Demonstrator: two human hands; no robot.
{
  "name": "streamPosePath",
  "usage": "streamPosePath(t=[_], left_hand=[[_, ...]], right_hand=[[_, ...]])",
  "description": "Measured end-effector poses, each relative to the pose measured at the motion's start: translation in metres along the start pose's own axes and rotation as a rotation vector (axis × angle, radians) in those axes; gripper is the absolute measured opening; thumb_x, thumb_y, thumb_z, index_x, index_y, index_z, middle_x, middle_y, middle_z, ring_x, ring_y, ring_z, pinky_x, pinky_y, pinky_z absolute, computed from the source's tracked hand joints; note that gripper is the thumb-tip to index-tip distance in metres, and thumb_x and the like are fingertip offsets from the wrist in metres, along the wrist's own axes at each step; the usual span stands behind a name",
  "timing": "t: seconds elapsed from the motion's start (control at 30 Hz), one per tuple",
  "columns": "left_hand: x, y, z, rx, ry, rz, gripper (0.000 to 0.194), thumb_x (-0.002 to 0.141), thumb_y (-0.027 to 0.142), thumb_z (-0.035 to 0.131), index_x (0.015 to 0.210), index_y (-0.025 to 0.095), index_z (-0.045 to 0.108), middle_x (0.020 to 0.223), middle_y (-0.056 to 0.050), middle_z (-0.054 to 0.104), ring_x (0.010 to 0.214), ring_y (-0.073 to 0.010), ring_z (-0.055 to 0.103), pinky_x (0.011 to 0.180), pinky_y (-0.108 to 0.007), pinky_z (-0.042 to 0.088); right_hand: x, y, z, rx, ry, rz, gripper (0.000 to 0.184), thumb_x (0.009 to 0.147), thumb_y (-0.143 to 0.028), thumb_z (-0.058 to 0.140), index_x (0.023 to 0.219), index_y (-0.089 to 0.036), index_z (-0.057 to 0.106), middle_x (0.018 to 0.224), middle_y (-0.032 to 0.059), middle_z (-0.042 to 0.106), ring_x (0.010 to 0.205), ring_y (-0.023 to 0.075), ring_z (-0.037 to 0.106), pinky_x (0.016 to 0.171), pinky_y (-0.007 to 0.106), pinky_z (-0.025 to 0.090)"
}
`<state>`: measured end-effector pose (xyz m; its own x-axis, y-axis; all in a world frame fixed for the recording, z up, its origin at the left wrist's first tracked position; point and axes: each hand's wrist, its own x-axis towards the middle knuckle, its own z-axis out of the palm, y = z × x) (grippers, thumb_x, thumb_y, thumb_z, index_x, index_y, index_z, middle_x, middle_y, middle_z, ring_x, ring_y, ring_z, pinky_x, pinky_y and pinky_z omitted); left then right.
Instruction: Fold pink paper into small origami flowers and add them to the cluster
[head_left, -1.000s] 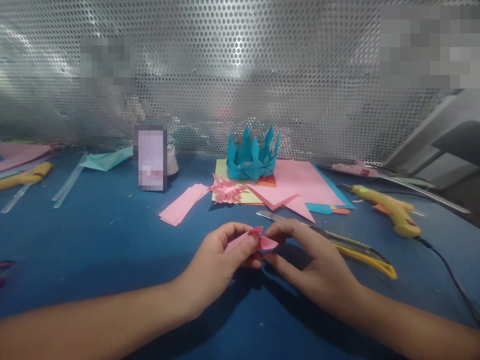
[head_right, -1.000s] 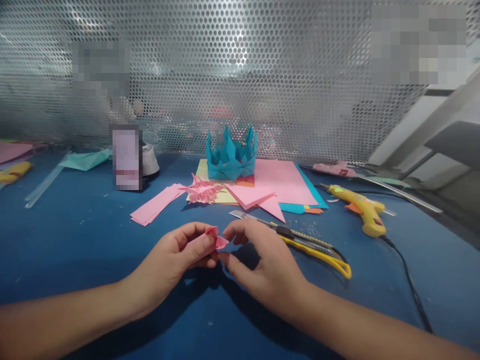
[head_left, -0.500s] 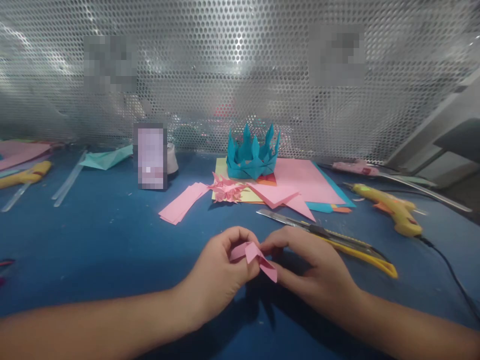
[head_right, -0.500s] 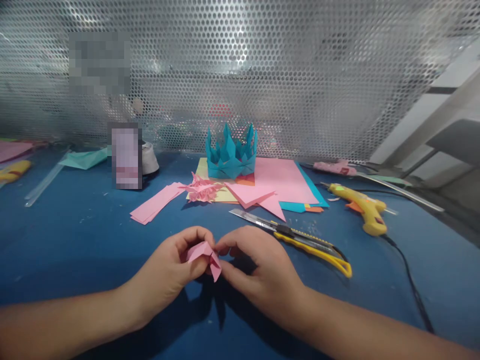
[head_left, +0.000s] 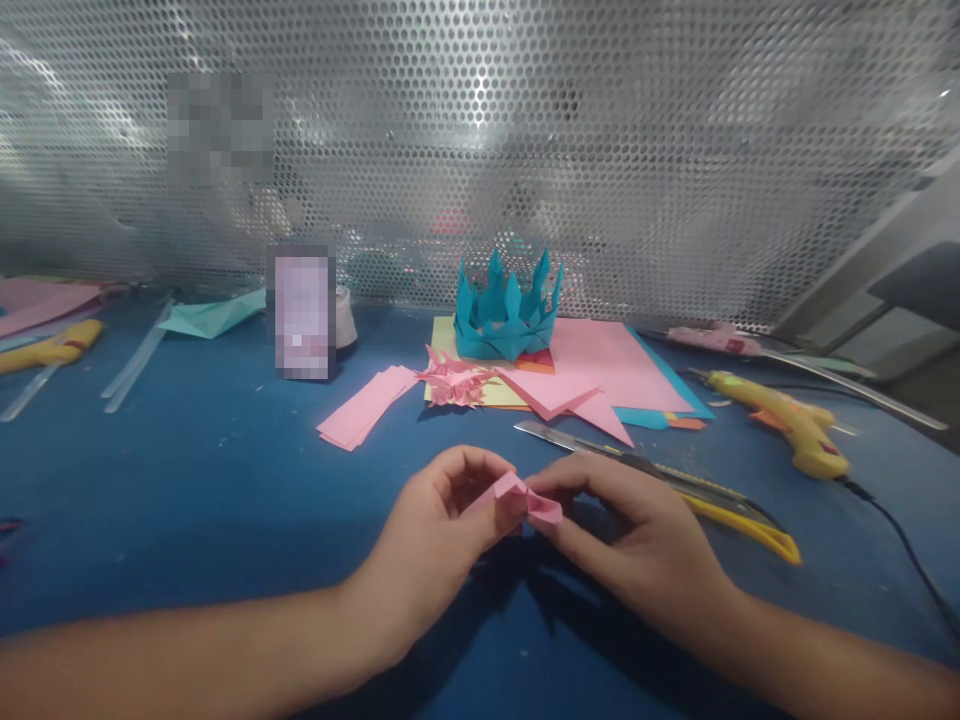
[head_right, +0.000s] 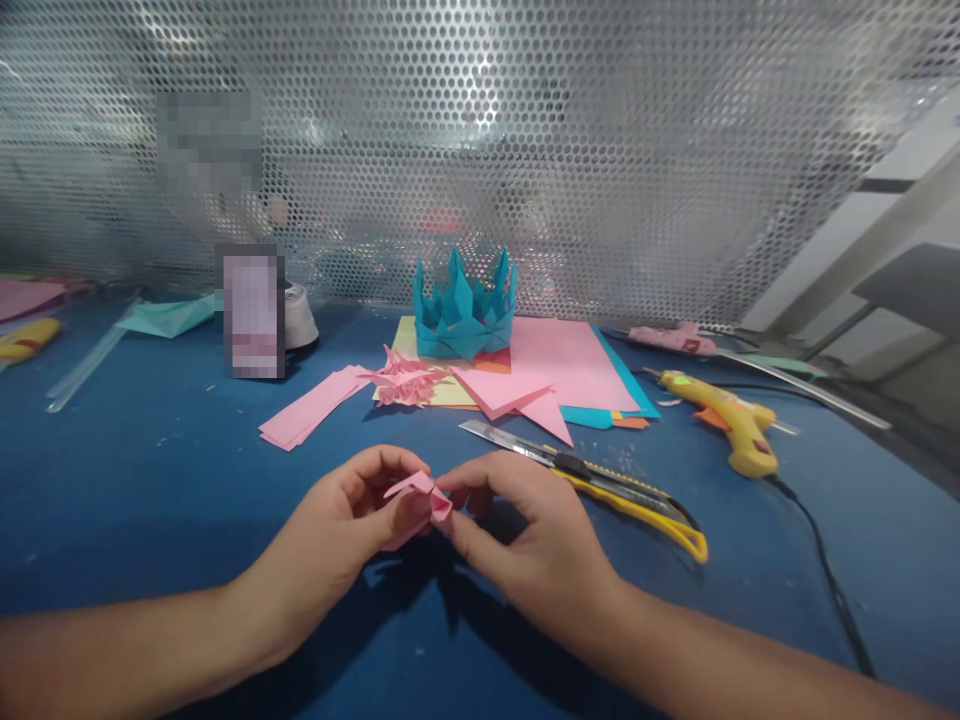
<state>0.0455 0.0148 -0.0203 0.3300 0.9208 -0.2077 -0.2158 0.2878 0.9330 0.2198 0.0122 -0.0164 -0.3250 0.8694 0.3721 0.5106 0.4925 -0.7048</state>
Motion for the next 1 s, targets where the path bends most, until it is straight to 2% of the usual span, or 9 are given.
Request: streamPosePath(t=[0.27, 0.57, 0.8, 1.0], left_hand=[[-0.0011, -0.0012, -0.0008, -0.003, -0.006, -0.004, 0.026, 0.072, 0.034, 0.071, 0.082, 0.015, 0.056, 0.070, 0.003, 0.059, 0.065, -0.0055, 0.051, 0.060, -0.017, 0.038], [-0.0016, -0.0006, 0.0010, -0.003, 0.038, 0.005, 0.021, 0.071, 0.028, 0.072, 0.076, 0.015, 0.057, 0.065, 0.003, 0.056, 0.060, -0.0054, 0.046, 0.055, -0.016, 0.036], [-0.0006, -0.0030, 0.0010, -0.045, 0.016, 0.048, 0.018, 0.069, 0.023, 0.074, 0.074, 0.015, 0.059, 0.065, 0.003, 0.056, 0.059, -0.0052, 0.046, 0.055, -0.017, 0.036], [-0.0019, -0.0006, 0.0008, 0.002, 0.010, 0.019, 0.020, 0.071, 0.029, 0.072, 0.077, 0.016, 0.057, 0.067, 0.003, 0.055, 0.062, -0.0074, 0.046, 0.057, -0.019, 0.036]], right_hand=[[0.0008, -0.0019, 0.0024, 0.067, -0.008, 0.059, 0.008, 0.081, -0.025, 0.059, 0.078, -0.019, 0.064, 0.068, 0.0004, 0.066, 0.061, 0.0119, 0.060, 0.058, 0.023, 0.049], [0.0004, 0.0002, 0.0051, 0.352, -0.058, 0.224, 0.014, 0.080, -0.030, 0.061, 0.072, -0.019, 0.057, 0.066, -0.0007, 0.061, 0.060, 0.0107, 0.055, 0.055, 0.021, 0.047], [-0.0004, -0.0014, 0.0059, 0.400, -0.033, 0.230, 0.015, 0.080, -0.028, 0.061, 0.071, -0.020, 0.053, 0.067, -0.0015, 0.060, 0.061, 0.0105, 0.054, 0.058, 0.021, 0.047], [0.0024, -0.0013, 0.0042, 0.330, -0.041, 0.180, 0.013, 0.082, -0.029, 0.058, 0.072, -0.020, 0.056, 0.067, 0.0006, 0.061, 0.061, 0.0122, 0.057, 0.056, 0.023, 0.049]])
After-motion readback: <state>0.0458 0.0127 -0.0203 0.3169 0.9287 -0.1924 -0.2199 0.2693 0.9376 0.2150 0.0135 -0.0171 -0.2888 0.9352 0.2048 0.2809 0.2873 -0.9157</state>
